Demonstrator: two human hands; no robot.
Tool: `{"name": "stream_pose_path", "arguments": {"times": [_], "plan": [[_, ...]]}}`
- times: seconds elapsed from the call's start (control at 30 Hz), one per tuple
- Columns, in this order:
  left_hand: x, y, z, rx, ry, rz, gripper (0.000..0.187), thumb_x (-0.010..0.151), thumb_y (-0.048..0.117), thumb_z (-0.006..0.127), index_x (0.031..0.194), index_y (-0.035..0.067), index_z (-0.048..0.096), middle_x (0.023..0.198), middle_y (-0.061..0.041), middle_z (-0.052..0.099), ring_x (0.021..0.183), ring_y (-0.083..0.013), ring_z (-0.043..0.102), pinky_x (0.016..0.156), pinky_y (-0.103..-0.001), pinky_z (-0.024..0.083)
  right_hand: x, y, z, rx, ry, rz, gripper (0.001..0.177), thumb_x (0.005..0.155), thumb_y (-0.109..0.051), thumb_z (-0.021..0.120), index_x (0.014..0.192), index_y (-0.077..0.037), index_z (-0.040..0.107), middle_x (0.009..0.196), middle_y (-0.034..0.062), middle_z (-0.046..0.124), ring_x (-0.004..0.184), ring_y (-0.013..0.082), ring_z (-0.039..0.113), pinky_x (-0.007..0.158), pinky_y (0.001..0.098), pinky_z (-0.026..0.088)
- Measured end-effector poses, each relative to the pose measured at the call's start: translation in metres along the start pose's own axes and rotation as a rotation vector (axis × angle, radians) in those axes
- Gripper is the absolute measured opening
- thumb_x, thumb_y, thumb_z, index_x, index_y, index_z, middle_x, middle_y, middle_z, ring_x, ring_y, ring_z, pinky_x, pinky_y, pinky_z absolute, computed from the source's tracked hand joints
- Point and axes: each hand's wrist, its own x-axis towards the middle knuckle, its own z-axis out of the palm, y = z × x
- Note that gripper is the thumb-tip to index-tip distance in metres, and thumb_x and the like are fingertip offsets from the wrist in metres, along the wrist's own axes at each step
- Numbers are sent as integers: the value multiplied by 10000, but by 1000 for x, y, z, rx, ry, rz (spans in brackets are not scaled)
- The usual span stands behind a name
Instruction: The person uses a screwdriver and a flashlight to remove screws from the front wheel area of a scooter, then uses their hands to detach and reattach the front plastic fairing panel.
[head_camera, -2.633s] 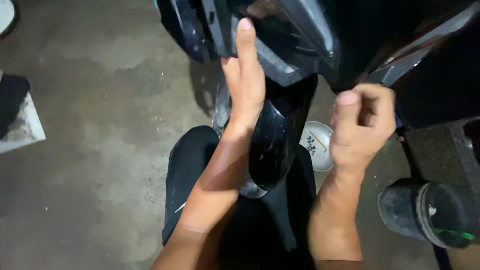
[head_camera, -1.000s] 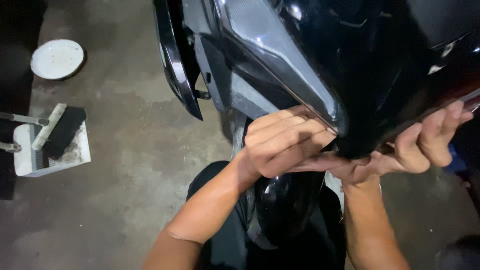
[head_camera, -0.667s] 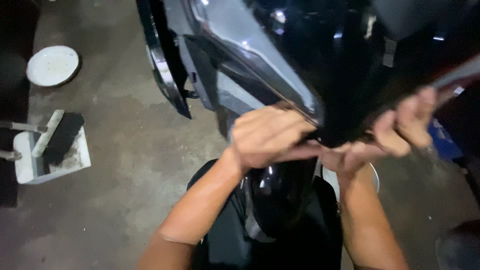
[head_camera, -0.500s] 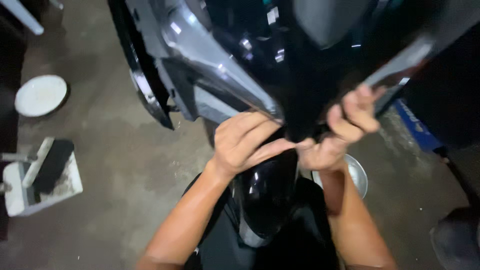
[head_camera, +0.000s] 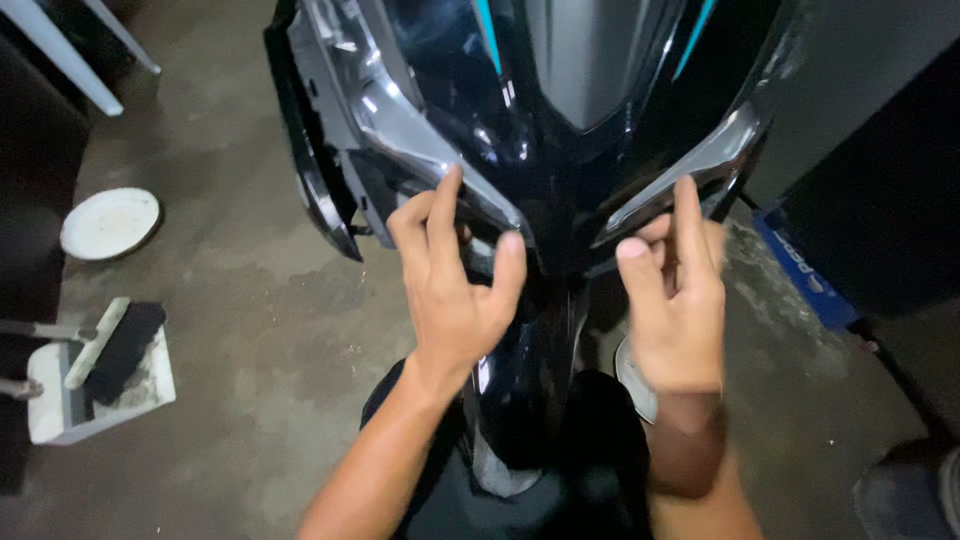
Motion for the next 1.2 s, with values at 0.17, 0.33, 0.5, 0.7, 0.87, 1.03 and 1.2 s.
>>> {"name": "stream_pose_path", "arguments": {"times": [0.17, 0.33, 0.5, 0.7, 0.87, 1.03, 1.2], "plan": [[16, 25, -15, -733, -351, -506, 816, 1049, 158, 550, 1666, 111, 19, 850, -119, 605, 621, -127, 508, 587, -242, 460, 14, -23, -21, 791, -276, 428, 841, 1050, -163, 522, 1742, 9, 77, 1045, 75, 599, 896, 151, 524, 794, 315, 446], [27, 41, -31, -1525, -362, -735, 832, 1080, 122, 434, 1716, 194, -97, 946, -125, 585, 591, -135, 506, 497, -236, 412, 15, -31, -21, 1130, -478, 374, 807, 1040, -197, 475, 1689, -88, 7, 873, 68, 594, 790, 136, 524, 733, 307, 444], [26, 30, -44, -2081, -312, -777, 731, 1081, 119, 388, 1726, 193, 52, 1002, -120, 573, 575, -160, 502, 492, -253, 420, 13, -9, -31, 1793, -624, 325, 633, 1149, -217, 418, 1670, 12, 139, 752, 142, 618, 607, 169, 505, 686, 318, 454], [20, 17, -43, -1544, -321, -761, 675, 1074, 151, 389, 1704, 118, 150, 962, -160, 621, 586, -157, 546, 506, -256, 439, 3, 19, -38, 1599, -516, 346, 642, 1126, -233, 450, 1675, 42, 263, 721, 138, 619, 573, 168, 516, 680, 330, 476], [10, 6, -35, -837, -97, -490, 390, 1083, 112, 520, 1451, -18, 527, 997, -155, 661, 747, -166, 595, 686, -252, 492, 10, 43, -44, 1017, -260, 247, 436, 1171, -192, 460, 1510, 82, 461, 790, 127, 643, 665, 171, 568, 732, 353, 516], [30, -26, -40, 79, 144, 22, 251, 1055, 102, 611, 1301, 56, 612, 1280, -154, 578, 1220, -286, 592, 1082, -367, 484, 40, 75, -41, 30, 203, 17, 410, 1154, -174, 514, 1484, 68, 541, 1259, 165, 650, 1131, 250, 639, 924, 395, 534], [67, -59, -33, 111, 141, 38, 434, 1131, 164, 541, 1542, 39, 477, 1511, -197, 499, 1388, -350, 497, 1209, -443, 405, 81, 115, -36, -94, 218, -79, 511, 1178, -282, 401, 1564, 51, 421, 1532, 198, 439, 1434, 298, 455, 1200, 415, 351]]}}
